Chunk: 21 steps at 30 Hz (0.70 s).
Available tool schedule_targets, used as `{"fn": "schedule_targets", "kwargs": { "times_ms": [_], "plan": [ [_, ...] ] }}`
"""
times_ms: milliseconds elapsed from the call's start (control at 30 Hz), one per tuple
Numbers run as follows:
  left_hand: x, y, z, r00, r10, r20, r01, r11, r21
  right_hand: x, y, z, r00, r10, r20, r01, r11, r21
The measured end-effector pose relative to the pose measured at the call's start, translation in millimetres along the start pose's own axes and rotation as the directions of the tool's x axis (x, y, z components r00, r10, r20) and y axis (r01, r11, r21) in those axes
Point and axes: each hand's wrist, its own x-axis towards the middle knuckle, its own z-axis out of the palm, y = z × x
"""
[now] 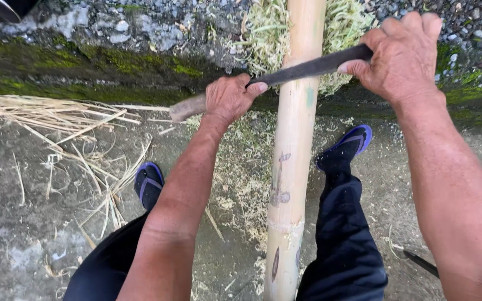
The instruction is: Shaving the outer skin of a bamboo pole using a machete.
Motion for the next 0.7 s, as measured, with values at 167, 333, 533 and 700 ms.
{"fn": "schedule_targets", "kwargs": {
  "times_ms": [167,333,533,700],
  "plan": [
    [5.0,-5.1,6.9,0.992,0.089,-0.09,-0.09,0.996,-0.004,-0.7,-9.4,-11.1,0.998,0.036,0.058,-0.036,0.999,-0.008],
    [-3.6,-2.9,11.4,0.998,0.053,-0.033,-0.051,0.997,0.05,-10.9,-4.8,5.0,0.997,-0.028,-0.075,0.018,0.99,-0.137],
    [-0.3,-0.6,5.2,0.99,0.113,-0.084,-0.107,0.992,0.073,-7.2,-8.7,1.5,0.996,0.062,0.072,-0.06,0.998,-0.027],
    [-2.4,-2.7,1.8,0.998,0.06,0.034,-0.062,0.996,0.064,-21.6,-18.7,-4.7,0.996,0.081,0.028,-0.082,0.996,0.029]
  ]
}}
